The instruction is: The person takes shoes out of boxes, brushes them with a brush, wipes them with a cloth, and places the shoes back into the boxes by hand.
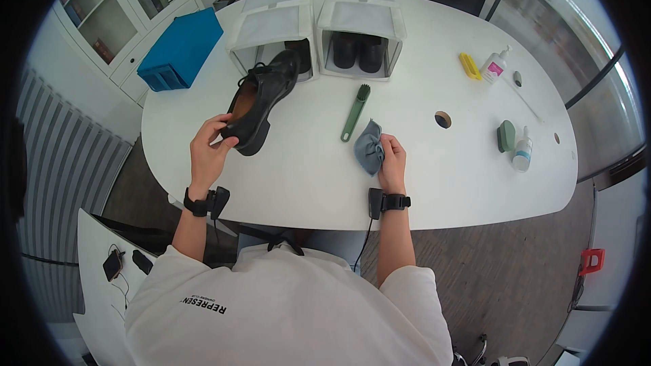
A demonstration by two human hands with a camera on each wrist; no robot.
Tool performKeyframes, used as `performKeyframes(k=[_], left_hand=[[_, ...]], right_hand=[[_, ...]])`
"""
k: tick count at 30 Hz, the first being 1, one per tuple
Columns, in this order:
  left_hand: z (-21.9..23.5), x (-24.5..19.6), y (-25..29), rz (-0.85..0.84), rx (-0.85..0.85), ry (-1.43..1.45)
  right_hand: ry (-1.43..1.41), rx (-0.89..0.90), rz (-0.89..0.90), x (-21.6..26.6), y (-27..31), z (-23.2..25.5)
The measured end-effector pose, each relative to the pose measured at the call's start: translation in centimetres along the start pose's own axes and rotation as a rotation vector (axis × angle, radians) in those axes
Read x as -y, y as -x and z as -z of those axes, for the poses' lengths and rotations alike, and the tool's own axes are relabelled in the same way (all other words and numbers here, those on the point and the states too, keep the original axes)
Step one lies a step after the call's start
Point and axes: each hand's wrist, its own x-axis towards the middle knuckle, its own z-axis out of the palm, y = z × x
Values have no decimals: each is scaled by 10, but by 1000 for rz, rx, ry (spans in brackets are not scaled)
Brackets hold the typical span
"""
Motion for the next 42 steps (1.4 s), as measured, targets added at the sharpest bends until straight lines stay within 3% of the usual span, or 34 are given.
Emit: performKeyframes(k=[15, 24, 27, 42], left_hand=[[-34, 9, -51, -123, -153, -321], [-37, 19, -60, -92, -218, -329], [-42, 34, -77, -174, -255, -419], [-89, 119, -181, -102, -315, -448]], right_hand=[[38, -1, 17, 1, 2, -2], [66, 3, 27, -3, -2, 3], [66, -4, 25, -4, -2, 3], [-2, -34, -27, 3, 2, -1]])
